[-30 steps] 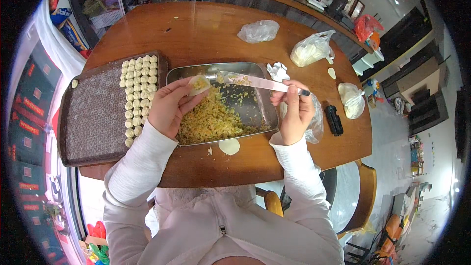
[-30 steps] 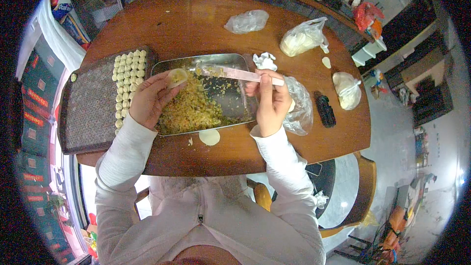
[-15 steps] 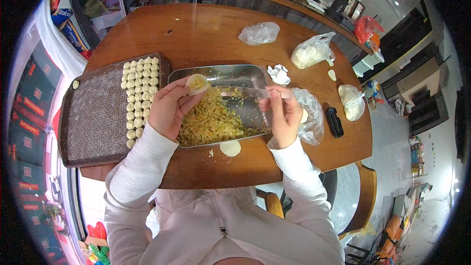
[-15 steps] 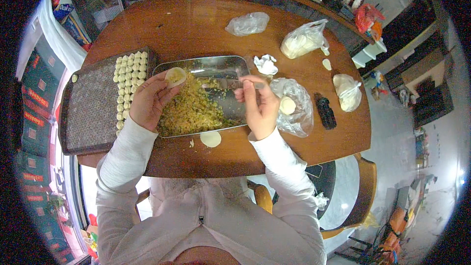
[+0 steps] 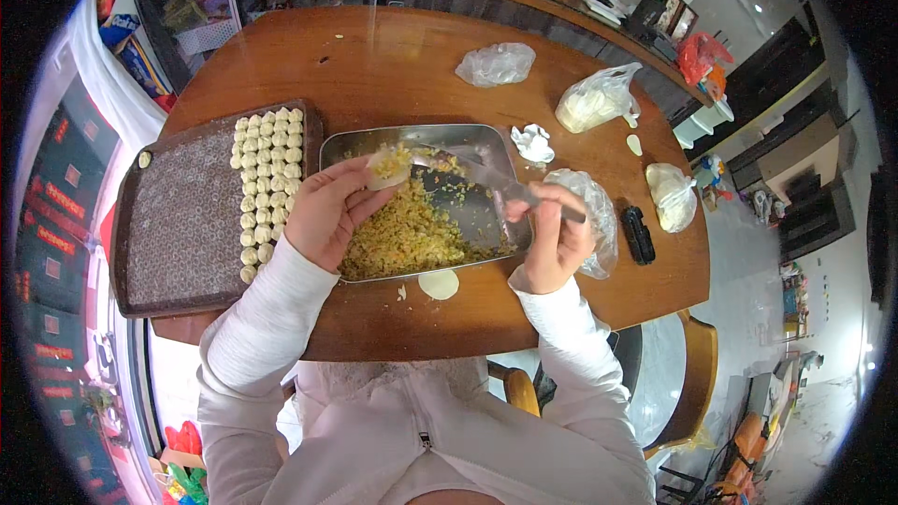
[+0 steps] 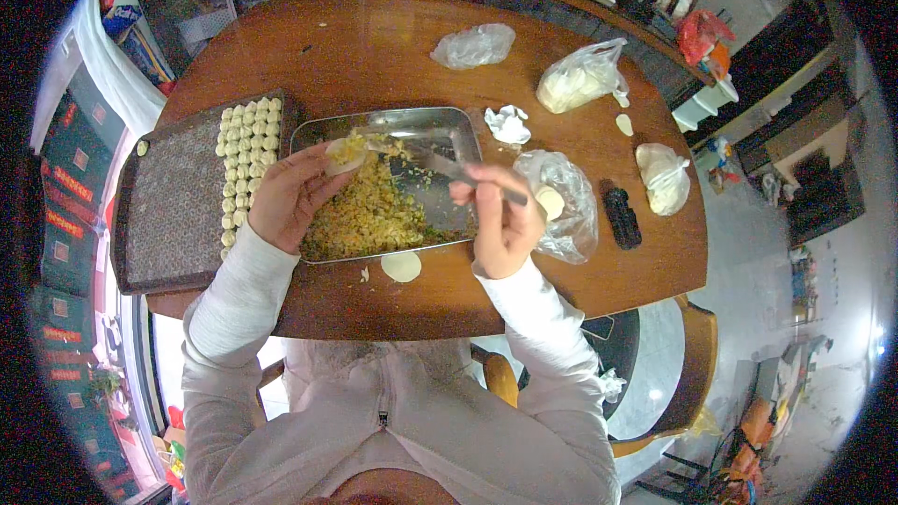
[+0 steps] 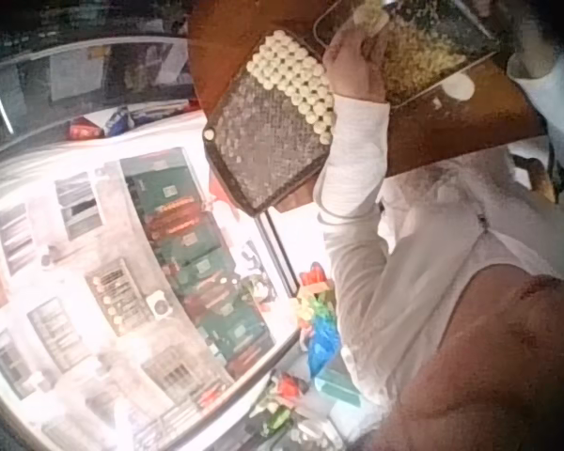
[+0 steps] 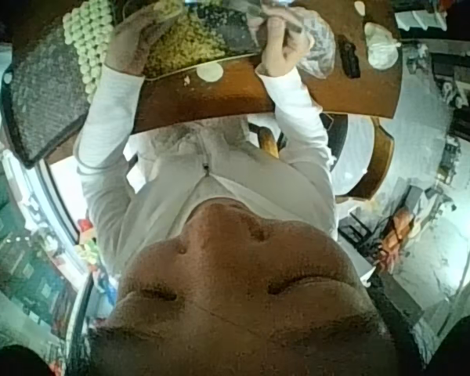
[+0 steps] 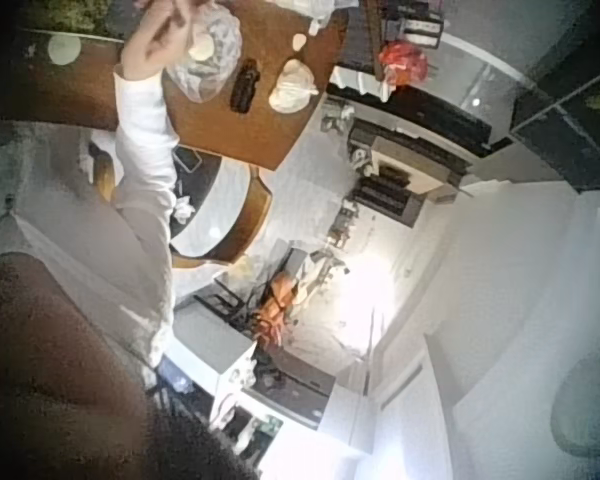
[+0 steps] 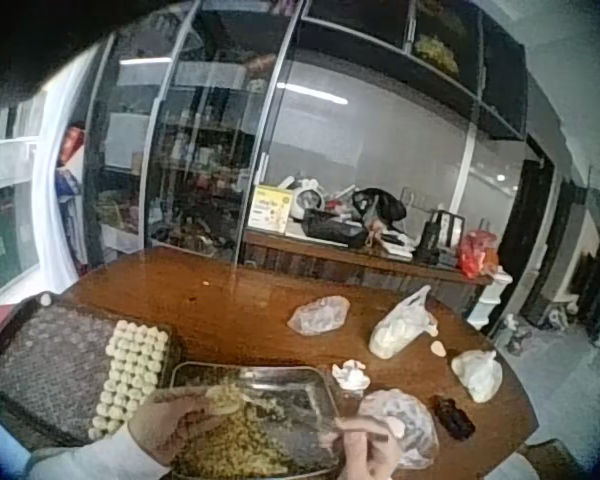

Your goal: Scooping filling into dough circles and rolling them into balls for a tray.

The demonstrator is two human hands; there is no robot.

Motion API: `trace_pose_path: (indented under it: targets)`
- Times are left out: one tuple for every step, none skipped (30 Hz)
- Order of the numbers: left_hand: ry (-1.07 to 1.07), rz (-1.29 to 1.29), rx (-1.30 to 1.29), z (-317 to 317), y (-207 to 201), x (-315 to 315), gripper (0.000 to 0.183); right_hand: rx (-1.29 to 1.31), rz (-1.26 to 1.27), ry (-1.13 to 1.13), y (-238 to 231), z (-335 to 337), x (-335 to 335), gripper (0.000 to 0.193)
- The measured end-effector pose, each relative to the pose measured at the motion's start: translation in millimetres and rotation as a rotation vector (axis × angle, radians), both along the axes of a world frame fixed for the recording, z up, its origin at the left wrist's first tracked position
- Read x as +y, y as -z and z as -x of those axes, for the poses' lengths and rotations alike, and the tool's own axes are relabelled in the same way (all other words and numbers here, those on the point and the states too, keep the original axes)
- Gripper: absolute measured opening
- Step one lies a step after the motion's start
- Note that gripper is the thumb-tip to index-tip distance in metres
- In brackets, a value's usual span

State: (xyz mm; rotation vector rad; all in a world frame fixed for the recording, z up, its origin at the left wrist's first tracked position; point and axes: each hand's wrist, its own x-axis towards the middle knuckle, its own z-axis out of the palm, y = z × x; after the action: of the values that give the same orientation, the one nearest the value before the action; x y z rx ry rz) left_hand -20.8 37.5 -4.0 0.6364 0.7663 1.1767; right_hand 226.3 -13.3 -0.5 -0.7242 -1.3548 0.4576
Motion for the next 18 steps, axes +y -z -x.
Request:
trace_pose_path:
  targets:
    - [-0.005,0.004,0.011,-1,-2,-1,0.032,-0.112,-0.04,0.015,1,-1,-1,0.012]
    - [0.002,0.006,0.008,-1,-2,-1,0.031,-0.224,-0.08,0.033,0,-4,-3,0.012]
    - [0.008,0.008,0.004,-1,-1,0,0.031,-0.336,-0.121,0.052,-1,-5,-4,0.012]
    - [0.014,0.009,0.0,-1,-1,1,0.031,-0.423,-0.192,0.091,-2,-5,-3,0.016]
    - [0.017,0.004,-0.013,0,0,1,0.03,-0.489,-0.225,0.082,-4,-4,-4,0.018]
    - [0.02,-0.001,-0.025,1,1,1,0.03,-0.557,-0.257,0.074,-7,-3,-5,0.02]
    - [0.024,-0.007,-0.038,1,1,1,0.03,-0.624,-0.289,0.066,-9,-3,-6,0.022]
    - [0.028,-0.009,-0.049,2,0,1,0.029,-0.665,-0.309,0.054,-11,-3,-6,0.025]
    - [0.032,-0.011,-0.06,2,-2,0,0.029,-0.661,-0.333,0.044,-12,-2,-6,0.023]
    - [0.037,-0.013,-0.071,3,-3,0,0.029,-0.657,-0.357,0.035,-13,-1,-5,0.022]
    - [0.033,-0.015,-0.067,3,-2,0,0.029,-0.653,-0.38,0.024,-13,1,-5,0.022]
    - [0.029,-0.017,-0.063,4,1,1,0.029,-0.676,-0.376,0.01,-14,0,-5,0.022]
    - [0.025,-0.018,-0.058,5,2,1,0.029,-0.698,-0.371,-0.004,-14,-1,-7,0.022]
    - [0.012,-0.02,-0.047,4,2,1,0.029,-0.722,-0.367,-0.015,-15,-2,-8,0.022]
    - [-0.001,-0.023,-0.036,2,0,0,0.029,-0.752,-0.395,-0.009,-15,-3,-8,0.025]
    - [-0.014,-0.025,-0.025,0,-1,-1,0.028,-0.781,-0.423,-0.004,-14,-4,-7,0.028]
    - [-0.015,-0.018,-0.024,0,-3,-2,0.028,-0.81,-0.45,0.001,-13,-5,-7,0.032]
    - [-0.016,-0.011,-0.022,-1,-5,-2,0.029,-0.825,-0.465,-0.012,-15,-4,-7,0.032]
